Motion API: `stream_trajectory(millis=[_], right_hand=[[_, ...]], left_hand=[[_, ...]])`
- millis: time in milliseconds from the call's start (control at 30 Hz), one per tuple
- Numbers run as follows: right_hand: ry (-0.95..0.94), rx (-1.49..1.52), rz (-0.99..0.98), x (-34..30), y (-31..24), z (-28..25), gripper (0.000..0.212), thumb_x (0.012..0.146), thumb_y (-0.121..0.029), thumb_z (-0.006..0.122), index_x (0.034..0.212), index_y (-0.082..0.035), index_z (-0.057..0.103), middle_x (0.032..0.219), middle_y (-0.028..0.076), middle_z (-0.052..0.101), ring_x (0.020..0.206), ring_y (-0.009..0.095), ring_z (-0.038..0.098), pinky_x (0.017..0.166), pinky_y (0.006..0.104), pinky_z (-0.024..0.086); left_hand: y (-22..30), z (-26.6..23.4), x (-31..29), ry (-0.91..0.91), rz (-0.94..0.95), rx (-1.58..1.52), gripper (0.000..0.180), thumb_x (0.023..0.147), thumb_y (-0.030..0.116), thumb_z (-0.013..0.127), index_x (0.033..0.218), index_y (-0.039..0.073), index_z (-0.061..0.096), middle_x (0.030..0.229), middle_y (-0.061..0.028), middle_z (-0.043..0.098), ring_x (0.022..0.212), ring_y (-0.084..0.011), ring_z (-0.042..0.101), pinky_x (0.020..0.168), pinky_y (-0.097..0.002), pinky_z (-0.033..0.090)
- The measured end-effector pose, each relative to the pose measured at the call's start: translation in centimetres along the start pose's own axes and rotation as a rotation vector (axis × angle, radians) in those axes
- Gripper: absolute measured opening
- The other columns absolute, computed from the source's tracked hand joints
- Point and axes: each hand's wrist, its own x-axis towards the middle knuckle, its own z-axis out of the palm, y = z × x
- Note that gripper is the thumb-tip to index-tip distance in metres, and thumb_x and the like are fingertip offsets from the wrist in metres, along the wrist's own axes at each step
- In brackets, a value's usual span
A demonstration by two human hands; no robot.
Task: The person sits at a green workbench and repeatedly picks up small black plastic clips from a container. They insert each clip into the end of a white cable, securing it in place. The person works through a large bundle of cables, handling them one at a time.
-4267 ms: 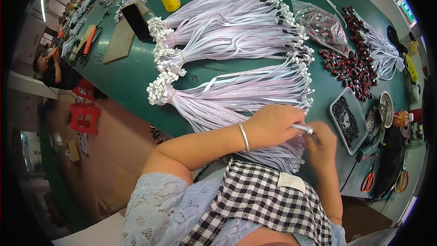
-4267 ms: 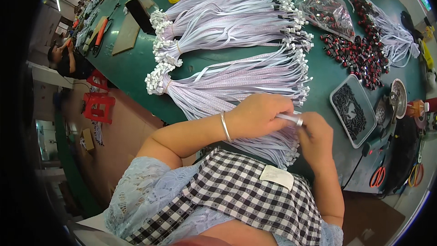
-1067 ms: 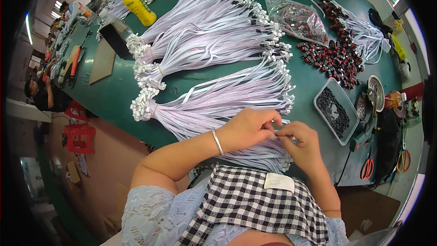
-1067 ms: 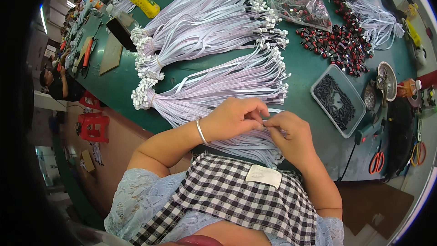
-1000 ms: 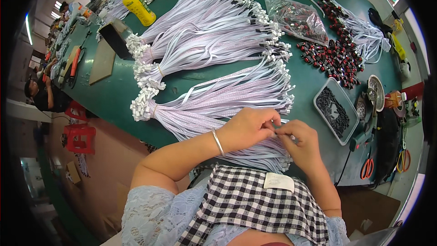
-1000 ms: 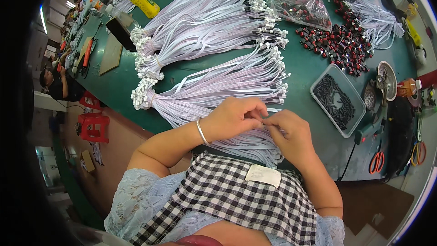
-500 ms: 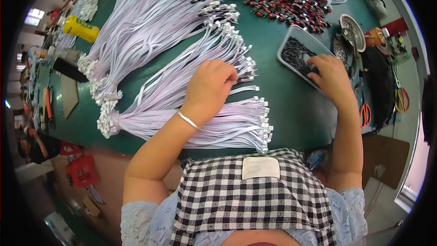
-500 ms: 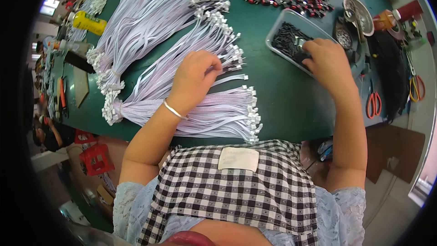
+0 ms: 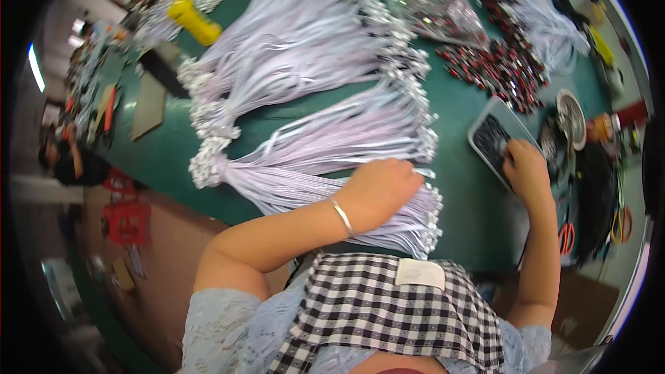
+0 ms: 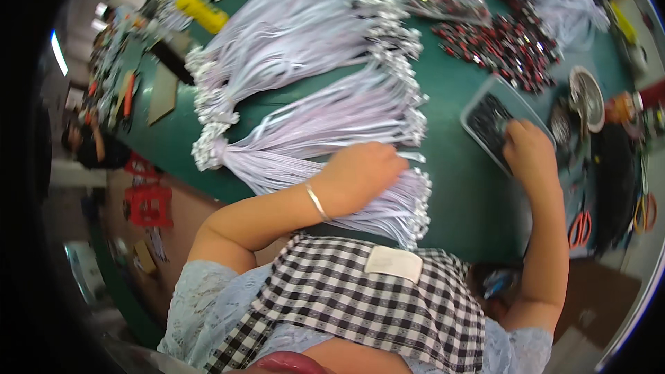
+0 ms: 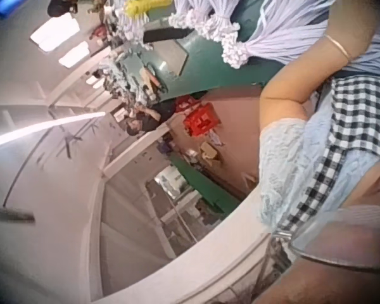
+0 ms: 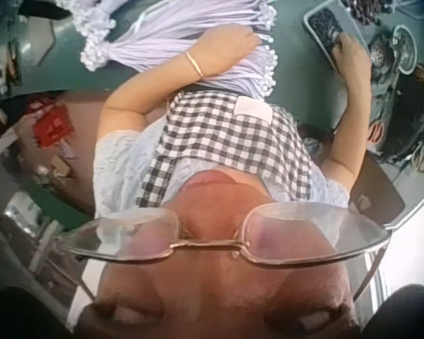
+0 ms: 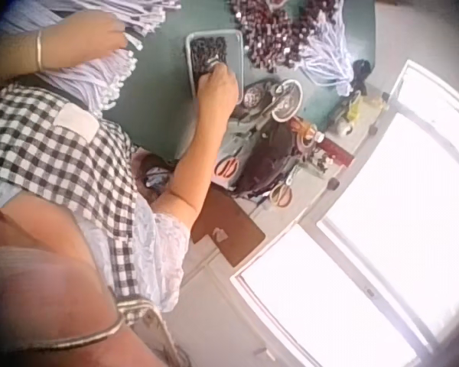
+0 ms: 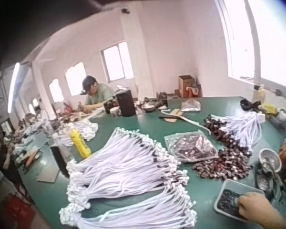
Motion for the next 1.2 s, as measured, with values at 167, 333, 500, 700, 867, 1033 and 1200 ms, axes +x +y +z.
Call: stream_trajectory(millis=[167,333,500,700,867,1033,1200], right_hand=[[-0.060,0.119,0.013,0.6,-1.4,-1.3,0.008,0.076,-0.005,0.058,0.084,-0.003,0.059,0.082,0.015,0.056,0.081,0.036,0.057,0.071,0.0438,0.046],[-0.085,0.087,-0.100,0.8,-2.3,-0.8,0.010,0.077,-0.004,0.060,0.087,-0.003,0.059,0.084,0.015,0.058,0.082,0.036,0.057,0.072,0.0435,0.046],[-0.104,0.006,-0.104,1.0,-1.6,-0.7,0.012,0.077,-0.003,0.059,0.088,-0.002,0.058,0.084,0.016,0.058,0.082,0.036,0.058,0.073,0.0444,0.046],[-0.087,0.088,-0.072,1.0,-1.7,-0.3,0.012,0.077,-0.002,0.059,0.088,-0.001,0.060,0.086,0.017,0.060,0.084,0.037,0.059,0.075,0.0433,0.046],[-0.097,0.079,-0.068,1.2,-0.7,-0.3,0.013,0.078,-0.003,0.061,0.091,-0.001,0.060,0.089,0.018,0.060,0.086,0.038,0.058,0.076,0.0443,0.046],[-0.027,0.052,-0.076,1.1,-0.4,-0.4,0.009,0.078,-0.002,0.062,0.087,0.000,0.061,0.087,0.018,0.062,0.083,0.037,0.060,0.074,0.0419,0.047],[0.061,0.213,-0.048,-0.1,-3.1,-3.7,0.009,0.076,0.001,0.063,0.084,0.000,0.059,0.082,0.015,0.060,0.077,0.033,0.060,0.069,0.0372,0.048]], left_hand=[[0.0,0.2,-0.1,0.009,0.002,-0.064,0.019,0.077,0.010,0.059,0.096,0.006,0.058,0.086,-0.0101,0.056,0.086,-0.0275,0.057,0.076,-0.0392,0.047],[-0.2,0.5,0.0,0.077,0.016,-0.209,0.015,0.077,0.008,0.057,0.092,0.006,0.058,0.086,-0.0106,0.056,0.085,-0.0286,0.056,0.077,-0.0393,0.046],[0.4,-0.5,0.9,0.041,-0.080,-0.417,0.010,0.078,0.007,0.055,0.086,0.004,0.060,0.086,-0.0138,0.059,0.086,-0.0333,0.058,0.077,-0.0427,0.047],[0.3,0.2,0.8,0.102,-0.082,-0.490,0.011,0.079,0.010,0.055,0.087,0.004,0.059,0.085,-0.0129,0.059,0.083,-0.0330,0.058,0.075,-0.0427,0.046],[0.4,-0.9,0.2,0.163,-0.069,-0.537,0.012,0.079,0.010,0.056,0.089,0.004,0.058,0.085,-0.0127,0.058,0.083,-0.0324,0.058,0.074,-0.0419,0.046],[0.4,-0.6,-0.3,0.245,-0.107,-0.633,0.013,0.081,0.011,0.058,0.091,0.003,0.057,0.085,-0.0130,0.059,0.082,-0.0313,0.059,0.073,-0.0396,0.047],[0.1,-0.4,-0.1,0.250,-0.126,-0.670,0.018,0.081,0.014,0.060,0.096,0.002,0.061,0.087,-0.0146,0.062,0.081,-0.0311,0.061,0.074,-0.0375,0.048]])
